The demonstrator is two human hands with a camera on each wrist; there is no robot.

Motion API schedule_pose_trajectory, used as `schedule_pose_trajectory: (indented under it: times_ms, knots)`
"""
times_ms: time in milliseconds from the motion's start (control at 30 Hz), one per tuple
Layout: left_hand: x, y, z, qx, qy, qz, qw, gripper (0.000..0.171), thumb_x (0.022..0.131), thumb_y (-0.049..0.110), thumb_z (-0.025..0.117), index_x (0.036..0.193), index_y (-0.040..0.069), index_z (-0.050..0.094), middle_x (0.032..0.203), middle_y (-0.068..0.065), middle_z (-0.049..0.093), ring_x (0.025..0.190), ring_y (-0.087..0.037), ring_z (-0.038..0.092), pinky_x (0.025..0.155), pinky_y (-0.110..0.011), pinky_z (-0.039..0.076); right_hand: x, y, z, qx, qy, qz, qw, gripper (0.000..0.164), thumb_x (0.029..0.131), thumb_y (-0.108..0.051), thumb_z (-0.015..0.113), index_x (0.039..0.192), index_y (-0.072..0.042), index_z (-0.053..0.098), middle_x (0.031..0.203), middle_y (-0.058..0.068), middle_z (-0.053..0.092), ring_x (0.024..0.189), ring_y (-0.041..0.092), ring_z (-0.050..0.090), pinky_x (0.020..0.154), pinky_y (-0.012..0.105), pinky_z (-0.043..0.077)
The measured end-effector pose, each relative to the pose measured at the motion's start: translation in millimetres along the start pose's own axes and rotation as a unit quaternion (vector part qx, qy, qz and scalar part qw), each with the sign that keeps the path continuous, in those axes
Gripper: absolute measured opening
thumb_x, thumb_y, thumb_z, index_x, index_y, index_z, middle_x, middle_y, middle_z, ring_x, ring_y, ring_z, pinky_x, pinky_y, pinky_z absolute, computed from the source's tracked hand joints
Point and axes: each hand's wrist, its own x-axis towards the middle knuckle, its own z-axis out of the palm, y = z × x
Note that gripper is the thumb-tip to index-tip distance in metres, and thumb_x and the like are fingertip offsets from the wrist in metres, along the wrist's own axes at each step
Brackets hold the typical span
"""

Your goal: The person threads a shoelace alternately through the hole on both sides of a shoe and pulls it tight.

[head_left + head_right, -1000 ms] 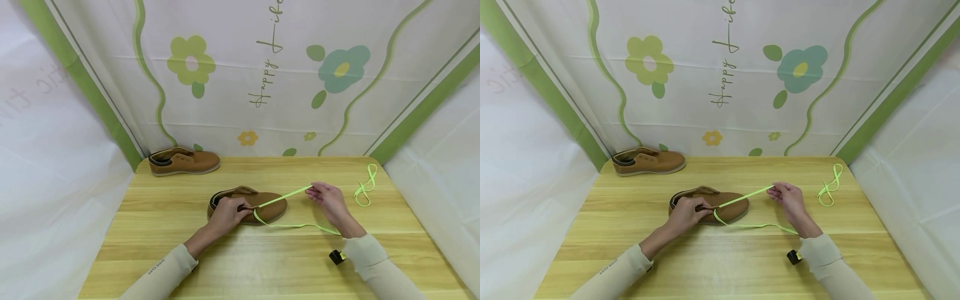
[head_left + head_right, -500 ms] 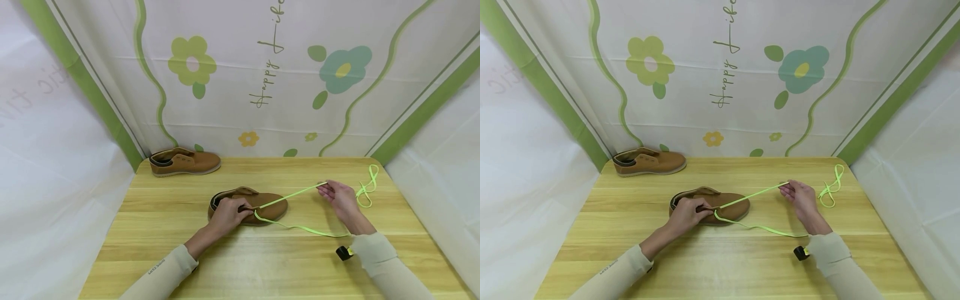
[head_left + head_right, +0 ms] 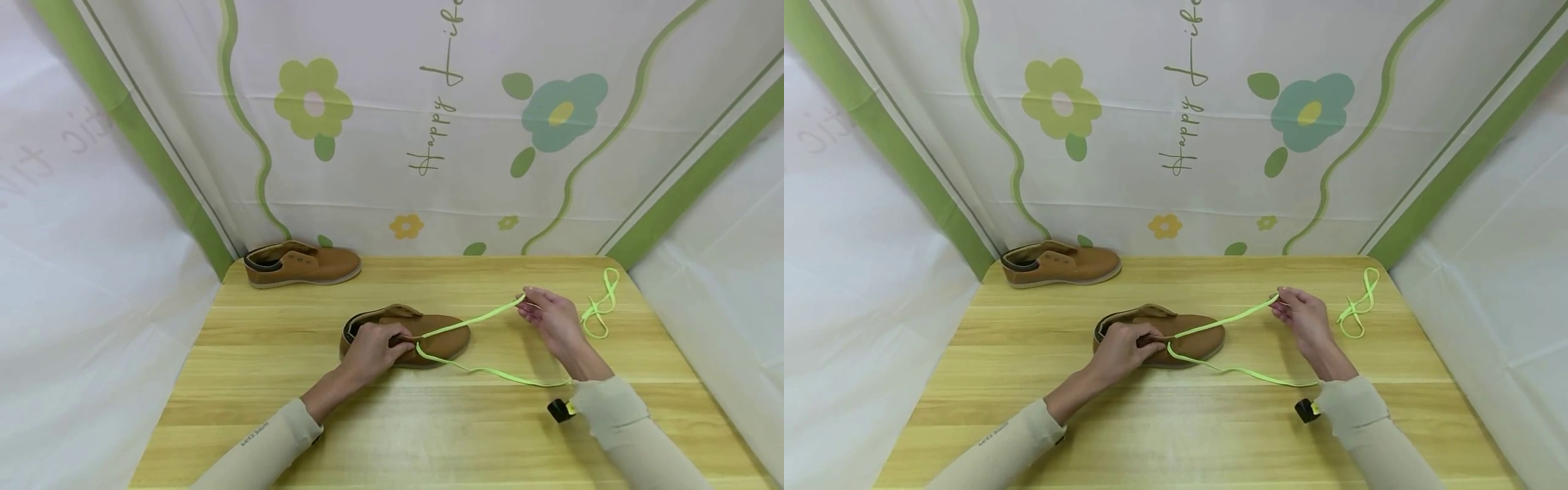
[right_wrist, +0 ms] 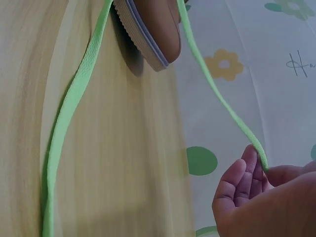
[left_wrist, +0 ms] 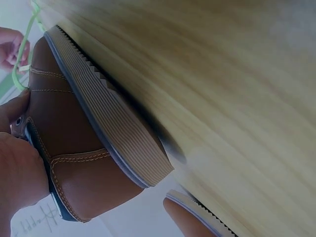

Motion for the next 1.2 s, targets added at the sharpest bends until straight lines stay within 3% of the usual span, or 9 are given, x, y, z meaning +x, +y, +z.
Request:
schedule_pose_trajectory:
  times_ms: [367,600,767,900,1033,1200]
  knots:
    - [1.9,2.0,-1.4,-0.007,0.021,0.014,0.9997,0.013,0.089,0.010,0.087,0.101,0.010,0.082,0.097,-0.001,0.081,0.085,-0.012,0.076,0.072,-0.025,0.059,-7,-1,18,-0.073,-0.059,-0.050,0.994,0.010,0.105,-0.011,0.068,0.112,-0.011,0.074,0.111,-0.006,0.074,0.092,0.009,0.070,0.085,0.024,0.059]
    - [10.2,3.1,-1.8,-0.023,0.099,0.028,0.9945,0.020,0.093,0.005,0.082,0.113,0.004,0.080,0.105,-0.004,0.080,0.092,-0.014,0.076,0.077,-0.028,0.061,-7,2,28,-0.086,-0.084,-0.054,0.991,0.018,0.102,-0.008,0.071,0.118,-0.002,0.076,0.109,-0.005,0.079,0.096,0.010,0.074,0.083,0.024,0.060]
    - [20.1,5.0,-3.1,0.008,0.134,-0.001,0.9909,0.029,0.091,0.002,0.082,0.120,0.007,0.078,0.121,-0.007,0.076,0.112,-0.023,0.072,0.089,-0.040,0.061,-8,5,38,-0.138,-0.088,-0.064,0.984,0.015,0.103,-0.013,0.072,0.116,-0.006,0.075,0.102,-0.003,0.080,0.088,0.010,0.074,0.081,0.026,0.061]
    - [27.2,5.6,-1.6,0.030,0.110,-0.044,0.9925,0.031,0.091,0.005,0.083,0.121,0.008,0.079,0.128,-0.008,0.073,0.119,-0.028,0.069,0.091,-0.045,0.060,-9,7,47,-0.181,-0.086,-0.070,0.977,0.021,0.104,-0.017,0.072,0.120,-0.004,0.072,0.097,-0.002,0.080,0.083,0.011,0.072,0.081,0.029,0.062]
    - [31.4,3.2,1.9,0.036,0.075,-0.086,0.9928,0.026,0.093,0.008,0.082,0.119,0.010,0.079,0.123,-0.007,0.075,0.113,-0.026,0.071,0.092,-0.044,0.059,-10,10,56,-0.219,-0.092,-0.079,0.968,0.030,0.105,-0.013,0.069,0.127,0.006,0.067,0.099,-0.001,0.079,0.088,0.011,0.073,0.083,0.031,0.062]
    - [33.9,0.1,5.3,0.034,0.057,-0.121,0.9904,0.022,0.095,0.010,0.080,0.117,0.011,0.080,0.116,-0.005,0.078,0.104,-0.024,0.074,0.087,-0.042,0.060,-11,13,64,-0.257,-0.099,-0.084,0.958,0.034,0.105,-0.007,0.066,0.131,0.014,0.063,0.104,0.004,0.078,0.093,0.014,0.075,0.087,0.035,0.062]
